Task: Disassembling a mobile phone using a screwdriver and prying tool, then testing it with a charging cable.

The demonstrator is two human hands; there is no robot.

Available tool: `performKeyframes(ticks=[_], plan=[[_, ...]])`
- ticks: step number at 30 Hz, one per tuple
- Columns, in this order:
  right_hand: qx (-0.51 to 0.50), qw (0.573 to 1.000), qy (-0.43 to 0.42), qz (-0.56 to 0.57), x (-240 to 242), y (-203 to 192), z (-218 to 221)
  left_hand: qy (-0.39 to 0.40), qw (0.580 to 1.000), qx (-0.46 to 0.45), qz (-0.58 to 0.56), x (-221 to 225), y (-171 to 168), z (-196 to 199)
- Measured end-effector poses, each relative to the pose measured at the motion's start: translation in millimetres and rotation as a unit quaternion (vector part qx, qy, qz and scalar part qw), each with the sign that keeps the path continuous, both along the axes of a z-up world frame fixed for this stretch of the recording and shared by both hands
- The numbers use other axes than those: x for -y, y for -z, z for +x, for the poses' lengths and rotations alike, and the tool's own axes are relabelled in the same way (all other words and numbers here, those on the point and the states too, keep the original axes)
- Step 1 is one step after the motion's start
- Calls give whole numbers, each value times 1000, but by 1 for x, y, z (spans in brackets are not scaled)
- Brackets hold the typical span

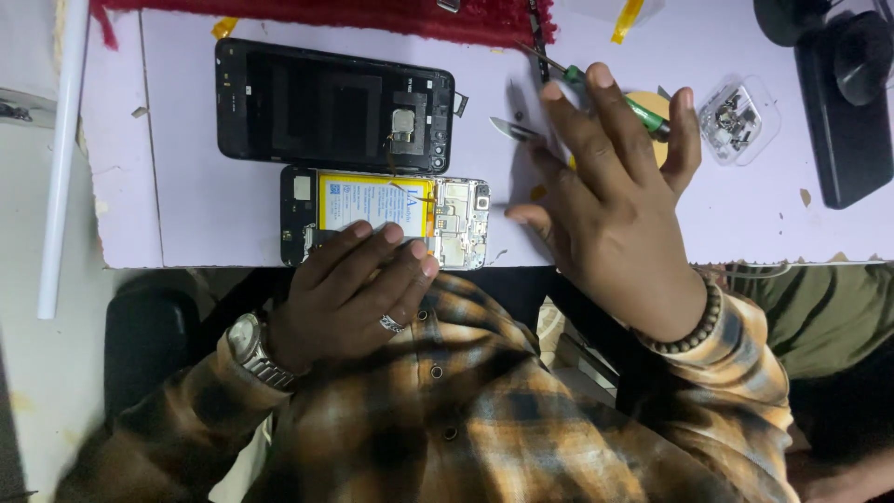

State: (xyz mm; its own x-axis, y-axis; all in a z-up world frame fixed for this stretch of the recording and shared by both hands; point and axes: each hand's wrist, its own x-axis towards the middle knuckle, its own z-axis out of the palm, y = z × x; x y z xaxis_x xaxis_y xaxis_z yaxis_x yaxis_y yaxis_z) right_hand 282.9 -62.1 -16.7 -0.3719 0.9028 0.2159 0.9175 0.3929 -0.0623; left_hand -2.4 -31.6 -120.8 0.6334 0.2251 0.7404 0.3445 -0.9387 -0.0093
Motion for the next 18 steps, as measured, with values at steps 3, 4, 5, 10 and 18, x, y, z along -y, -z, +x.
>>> performKeyframes(ticks=[3, 4, 5, 10, 18], plan=[[-6, 998, 29, 52, -9, 1, 2, 2, 1000, 1, -12, 2, -1, 0], [-5, 998, 28, 52, -8, 3, 5, 2, 1000, 2, -11, 1, -1, 0], [24, 998, 46, 47, -7, 5, 8, 2, 1000, 1, -9, 1, -1, 0], [28, 999, 28, 35, -7, 7, 7, 4, 1000, 13, -11, 1, -1, 1], [121, 992, 16, -36, 32, -18, -16, 2, 1000, 24, -3, 1, 2, 3]])
